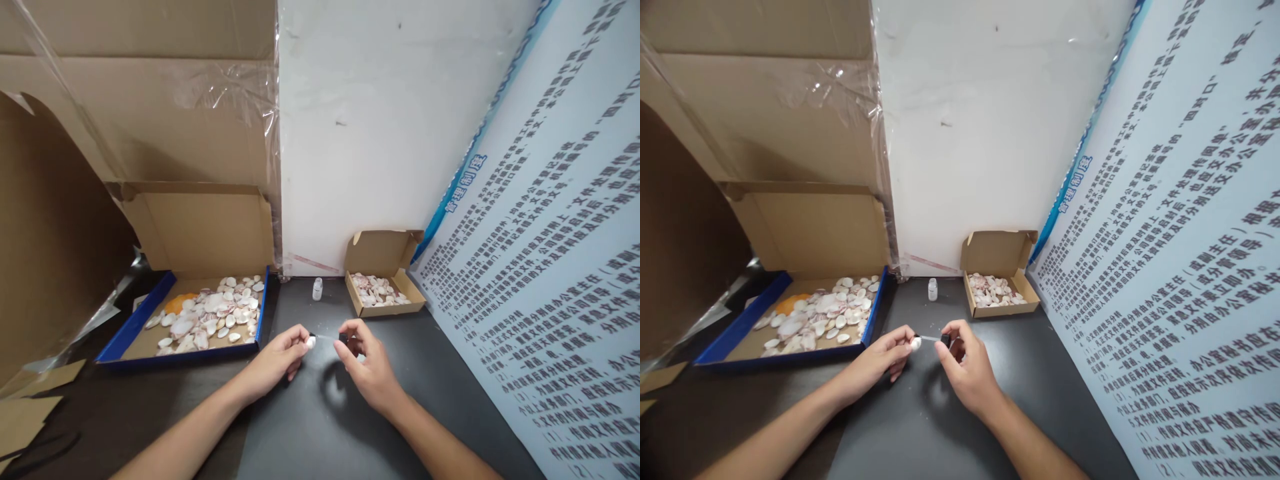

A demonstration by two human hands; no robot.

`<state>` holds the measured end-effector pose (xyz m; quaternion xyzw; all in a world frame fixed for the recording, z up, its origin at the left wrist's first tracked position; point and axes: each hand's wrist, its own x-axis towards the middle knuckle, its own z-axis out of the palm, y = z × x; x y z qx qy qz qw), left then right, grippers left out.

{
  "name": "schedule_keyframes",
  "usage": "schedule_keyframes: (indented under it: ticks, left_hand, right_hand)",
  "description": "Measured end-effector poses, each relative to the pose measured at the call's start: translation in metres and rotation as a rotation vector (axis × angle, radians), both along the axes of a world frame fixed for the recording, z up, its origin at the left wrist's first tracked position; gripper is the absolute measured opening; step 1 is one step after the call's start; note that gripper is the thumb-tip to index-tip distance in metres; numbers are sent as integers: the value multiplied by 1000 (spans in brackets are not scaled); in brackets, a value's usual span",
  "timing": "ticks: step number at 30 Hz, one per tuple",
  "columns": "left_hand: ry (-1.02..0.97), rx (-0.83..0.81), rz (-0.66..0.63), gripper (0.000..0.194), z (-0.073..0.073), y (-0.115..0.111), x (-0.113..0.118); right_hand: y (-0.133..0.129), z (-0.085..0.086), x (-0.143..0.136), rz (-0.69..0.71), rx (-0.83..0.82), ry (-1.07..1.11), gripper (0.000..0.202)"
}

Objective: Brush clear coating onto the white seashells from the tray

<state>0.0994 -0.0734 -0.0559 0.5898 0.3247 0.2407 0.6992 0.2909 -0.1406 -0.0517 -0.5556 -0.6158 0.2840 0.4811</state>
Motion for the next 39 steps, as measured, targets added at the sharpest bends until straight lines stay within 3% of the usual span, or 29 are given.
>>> schedule_keyframes:
  ticks: [39]
  left_hand:
    - [1, 20, -16, 27, -2, 0, -1]
  right_hand:
    - [-1, 2, 1, 8, -13, -37, 14]
